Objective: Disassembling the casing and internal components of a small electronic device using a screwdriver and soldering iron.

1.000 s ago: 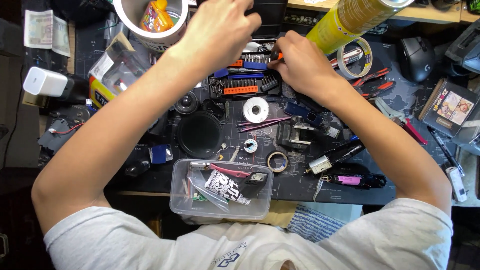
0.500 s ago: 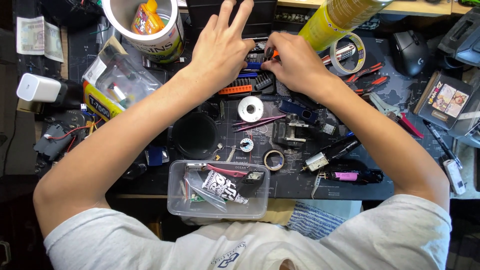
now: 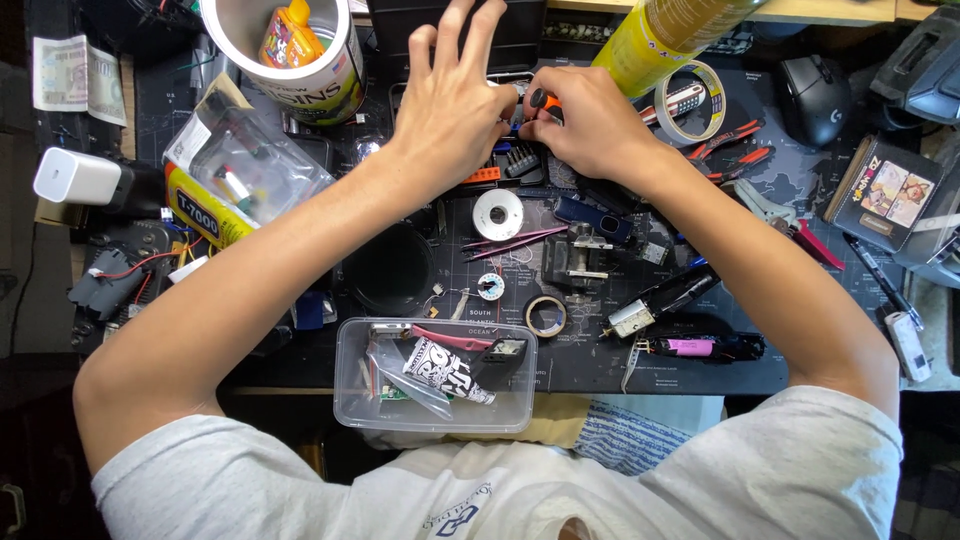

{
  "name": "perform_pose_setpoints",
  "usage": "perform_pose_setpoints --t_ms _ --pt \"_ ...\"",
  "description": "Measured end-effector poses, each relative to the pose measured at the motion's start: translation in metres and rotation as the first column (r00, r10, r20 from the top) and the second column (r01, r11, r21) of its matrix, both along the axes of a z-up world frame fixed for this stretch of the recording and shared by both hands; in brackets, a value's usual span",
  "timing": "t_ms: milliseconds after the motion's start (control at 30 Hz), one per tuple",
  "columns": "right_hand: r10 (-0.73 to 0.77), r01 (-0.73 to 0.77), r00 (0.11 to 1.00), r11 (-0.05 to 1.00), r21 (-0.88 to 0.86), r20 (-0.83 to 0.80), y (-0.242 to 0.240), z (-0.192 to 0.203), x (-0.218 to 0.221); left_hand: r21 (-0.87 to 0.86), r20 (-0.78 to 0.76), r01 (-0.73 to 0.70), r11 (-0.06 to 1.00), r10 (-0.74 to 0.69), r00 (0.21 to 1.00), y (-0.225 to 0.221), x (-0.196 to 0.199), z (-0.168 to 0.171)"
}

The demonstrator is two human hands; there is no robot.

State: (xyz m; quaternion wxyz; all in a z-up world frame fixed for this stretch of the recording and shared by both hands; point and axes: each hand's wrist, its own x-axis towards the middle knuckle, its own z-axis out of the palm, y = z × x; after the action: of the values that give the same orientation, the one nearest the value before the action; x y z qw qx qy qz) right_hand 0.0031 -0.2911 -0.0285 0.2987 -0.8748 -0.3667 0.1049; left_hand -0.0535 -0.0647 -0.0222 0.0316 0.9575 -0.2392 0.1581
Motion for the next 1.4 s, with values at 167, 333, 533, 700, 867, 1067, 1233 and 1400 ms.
perform_pose_setpoints --t_ms 167,333,533,700,867,1067,1233,1400 --pt "0.048 -0.053 0.995 0.997 0.054 0.082 0.002 0.000 -0.002 -0.048 0.060 -0.003 0.999 0.005 0.998 -0.005 -0.001 -0.012" --pt "0.062 -0.068 0.990 0.997 0.046 0.126 0.001 -0.009 -0.004 -0.075 0.070 0.009 0.997 -0.004 0.998 -0.007 -0.004 -0.012" --pt "0.080 -0.083 0.988 0.996 0.018 0.129 0.004 -0.013 0.000 -0.099 0.037 0.027 0.995 -0.024 0.999 -0.011 -0.005 -0.015" --pt "0.086 -0.086 0.990 0.996 -0.003 0.115 0.006 -0.009 0.003 -0.058 0.059 0.026 0.998 -0.022 0.998 -0.012 -0.002 -0.023" --pt "0.114 -0.117 0.983 0.993 0.016 0.147 0.000 -0.016 0.011 -0.105 0.067 0.043 0.994 -0.036 0.997 -0.011 -0.003 -0.022" --pt "0.049 -0.049 0.991 0.999 0.002 0.122 -0.001 0.000 0.001 -0.078 0.098 0.028 0.997 -0.020 0.995 -0.011 -0.005 -0.024" --pt "0.151 -0.168 0.943 0.985 0.033 0.298 -0.004 -0.021 0.002 -0.073 0.123 -0.006 0.997 0.015 0.992 -0.013 -0.002 -0.026" --pt "0.167 -0.174 0.918 0.985 -0.013 0.360 -0.004 -0.026 -0.001 -0.085 0.116 -0.014 0.996 0.024 0.993 -0.013 -0.001 -0.031"
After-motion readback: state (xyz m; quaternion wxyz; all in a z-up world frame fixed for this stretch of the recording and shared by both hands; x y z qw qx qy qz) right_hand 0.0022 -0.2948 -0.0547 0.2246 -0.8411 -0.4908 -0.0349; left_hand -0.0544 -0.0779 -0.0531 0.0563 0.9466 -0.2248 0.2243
